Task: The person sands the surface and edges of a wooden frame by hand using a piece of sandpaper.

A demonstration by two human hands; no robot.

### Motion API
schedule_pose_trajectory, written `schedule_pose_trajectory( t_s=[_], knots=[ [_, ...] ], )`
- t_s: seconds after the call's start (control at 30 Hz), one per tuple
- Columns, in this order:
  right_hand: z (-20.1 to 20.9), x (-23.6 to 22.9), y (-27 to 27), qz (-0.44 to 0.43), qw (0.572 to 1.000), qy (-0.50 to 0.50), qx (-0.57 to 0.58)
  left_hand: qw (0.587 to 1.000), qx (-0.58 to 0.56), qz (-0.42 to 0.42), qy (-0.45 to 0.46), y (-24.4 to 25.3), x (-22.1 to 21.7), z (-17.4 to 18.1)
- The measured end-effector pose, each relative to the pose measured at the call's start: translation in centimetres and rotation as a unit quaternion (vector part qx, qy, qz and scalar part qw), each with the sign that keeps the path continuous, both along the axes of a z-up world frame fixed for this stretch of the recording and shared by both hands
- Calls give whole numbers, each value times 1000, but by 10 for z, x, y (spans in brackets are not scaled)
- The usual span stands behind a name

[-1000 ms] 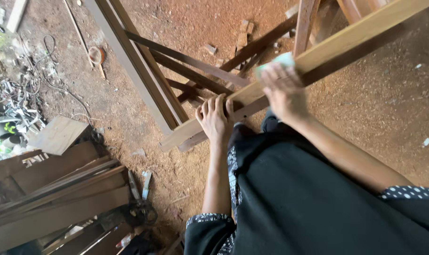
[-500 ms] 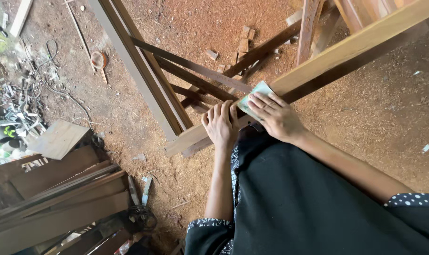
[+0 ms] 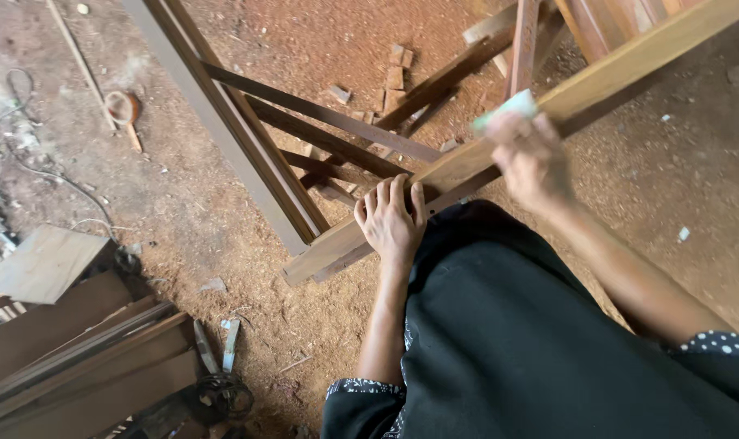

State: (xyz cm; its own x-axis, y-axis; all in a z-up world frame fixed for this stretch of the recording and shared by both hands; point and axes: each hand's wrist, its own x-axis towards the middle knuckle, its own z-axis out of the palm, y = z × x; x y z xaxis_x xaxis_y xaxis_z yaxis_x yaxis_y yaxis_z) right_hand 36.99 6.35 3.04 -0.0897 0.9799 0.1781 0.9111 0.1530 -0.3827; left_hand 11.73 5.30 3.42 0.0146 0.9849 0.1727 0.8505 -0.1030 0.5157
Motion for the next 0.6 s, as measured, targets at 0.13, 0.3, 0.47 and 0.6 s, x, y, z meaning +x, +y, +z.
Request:
schedule_pose_trajectory(
  t_s=[0.13, 0.3, 0.47, 0.6],
  knots=[
    [-1, -12, 8, -29, 996, 38, 72, 1000, -13, -8, -13, 2, -3, -1],
    [-16, -38, -21, 128, 986, 4, 106, 999, 5, -38, -2, -2, -8, 1],
    [-17, 13, -9, -55, 990, -87, 97, 998, -34, -42, -12, -1, -9, 1],
    [-16, -49, -38, 70, 996, 15, 51, 999, -22, -45, -9, 2, -10, 6]
  ],
)
